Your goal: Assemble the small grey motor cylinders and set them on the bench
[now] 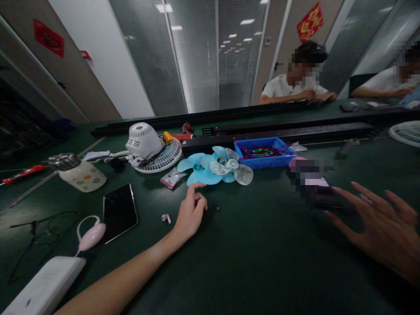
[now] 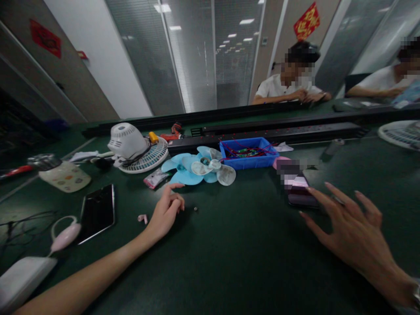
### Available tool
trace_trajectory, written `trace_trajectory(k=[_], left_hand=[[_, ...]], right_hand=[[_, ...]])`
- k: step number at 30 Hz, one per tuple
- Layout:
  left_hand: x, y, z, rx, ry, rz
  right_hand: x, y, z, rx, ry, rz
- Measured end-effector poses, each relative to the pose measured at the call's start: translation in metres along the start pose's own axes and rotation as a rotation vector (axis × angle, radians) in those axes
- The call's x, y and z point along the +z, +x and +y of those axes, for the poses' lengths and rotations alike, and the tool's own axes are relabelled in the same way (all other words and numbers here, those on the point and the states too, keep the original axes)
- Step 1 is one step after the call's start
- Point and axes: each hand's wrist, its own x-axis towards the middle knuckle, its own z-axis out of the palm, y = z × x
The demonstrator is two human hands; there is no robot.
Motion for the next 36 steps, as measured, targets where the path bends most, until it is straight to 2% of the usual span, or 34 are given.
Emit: trace_trajectory(k=[3, 11, 15, 19, 21, 24, 27, 31, 36], left_hand=[[0.0, 0.0, -0.001, 0.003, 0.001, 0.003], [0.001, 0.0, -0.003, 0.01, -0.015, -0.009], [0.0, -0.001, -0.003, 0.012, -0.013, -0.007], [0.0, 0.0, -0.003, 0.001, -0.004, -0.002], [0.0, 0.001, -0.003, 0.002, -0.002, -0.003], [-0.001, 0.001, -0.002, -0.006, 0.01, -0.01], [-0.001, 0.001, -0.002, -0.016, 0.036, -0.008], [-0.002, 0.0, -0.004, -0.013, 0.034, -0.015], [-0.001, 0.0, -0.004, 0.002, 0.026, -0.011]], right_hand=[[0.007, -0.002, 0.0, -0.135, -0.047, -0.03], [0.005, 0.002, -0.001, -0.122, -0.036, -0.045], [-0.001, 0.005, -0.003, -0.06, 0.019, -0.008], [-0.005, 0.013, 0.024, 0.104, 0.124, 0.022], [-0.003, 0.023, 0.049, 0.214, 0.283, -0.032], [0.008, 0.045, 0.085, 0.385, 0.678, -0.213], [0.026, 0.07, 0.106, 0.44, 0.857, -0.356], [0.044, 0.091, 0.106, 0.395, 0.951, -0.437], [0.044, 0.103, 0.088, 0.325, 1.029, -0.505]])
